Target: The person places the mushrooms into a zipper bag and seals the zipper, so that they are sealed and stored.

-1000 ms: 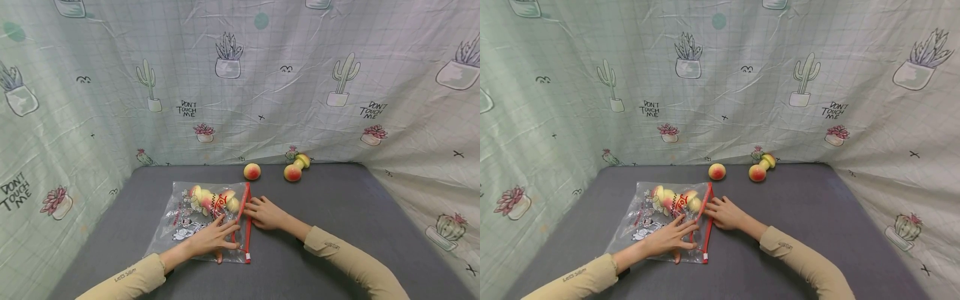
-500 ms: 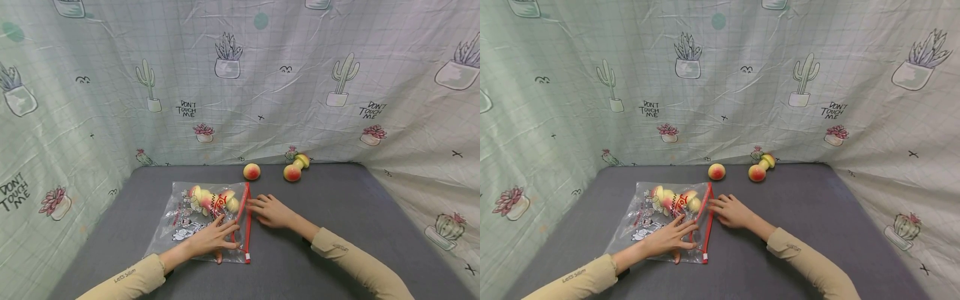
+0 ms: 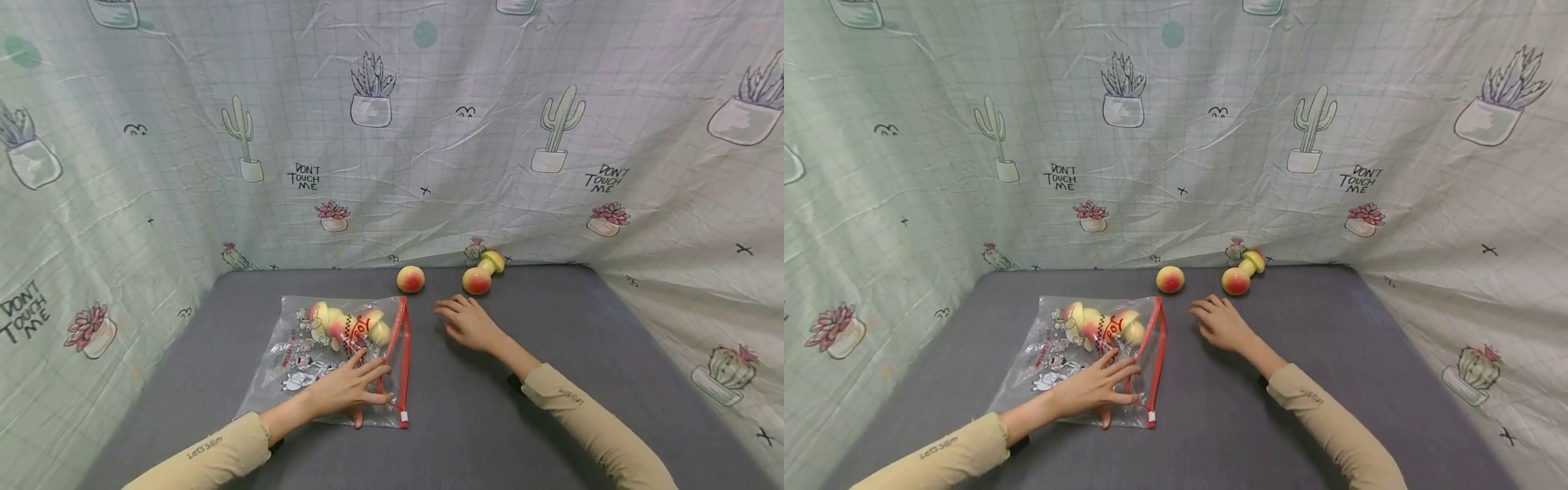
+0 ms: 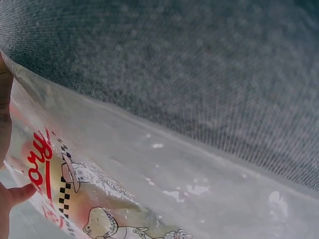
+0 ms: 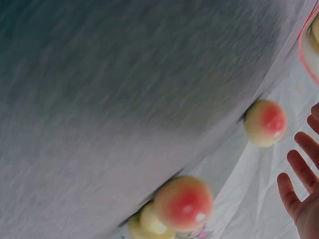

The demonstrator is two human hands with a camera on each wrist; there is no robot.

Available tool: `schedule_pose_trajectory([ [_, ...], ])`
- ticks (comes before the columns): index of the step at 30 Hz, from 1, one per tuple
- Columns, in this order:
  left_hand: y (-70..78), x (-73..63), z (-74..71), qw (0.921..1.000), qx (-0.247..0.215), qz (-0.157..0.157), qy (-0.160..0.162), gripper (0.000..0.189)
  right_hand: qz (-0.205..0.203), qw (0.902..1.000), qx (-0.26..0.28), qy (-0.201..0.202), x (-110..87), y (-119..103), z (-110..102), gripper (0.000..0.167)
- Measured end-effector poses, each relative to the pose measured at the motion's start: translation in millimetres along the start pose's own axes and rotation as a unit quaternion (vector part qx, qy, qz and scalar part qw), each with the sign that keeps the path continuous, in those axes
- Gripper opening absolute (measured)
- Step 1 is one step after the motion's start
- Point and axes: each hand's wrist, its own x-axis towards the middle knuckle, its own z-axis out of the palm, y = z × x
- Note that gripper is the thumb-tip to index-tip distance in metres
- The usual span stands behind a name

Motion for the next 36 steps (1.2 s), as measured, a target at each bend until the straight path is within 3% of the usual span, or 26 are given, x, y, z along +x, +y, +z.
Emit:
schedule_pose_trajectory([
  [8,1.6,0.3,0.9,0.9998,-0.016,-0.003,0.006,0.055,0.073,0.9967,-0.029,0.017,-5.3,25.5,-3.8,0.031],
  [14,2.3,0.2,2.4,0.9999,-0.010,-0.004,0.006,0.057,0.161,0.9853,-0.056,0.014,-7.0,43.7,-6.0,0.033],
  [21,4.1,0.3,3.6,0.9998,-0.010,-0.005,0.018,0.058,0.225,0.9729,-0.051,0.005,-8.7,62.5,-3.4,0.046],
  [26,5.7,1.1,2.3,0.9998,-0.007,-0.007,0.017,0.056,0.255,0.9664,-0.033,-0.009,-7.3,73.4,0.4,0.057],
  [36,8.3,2.3,5.4,0.9997,-0.005,-0.008,0.022,0.057,0.274,0.9588,-0.016,-0.073,-2.2,83.5,6.0,0.067],
])
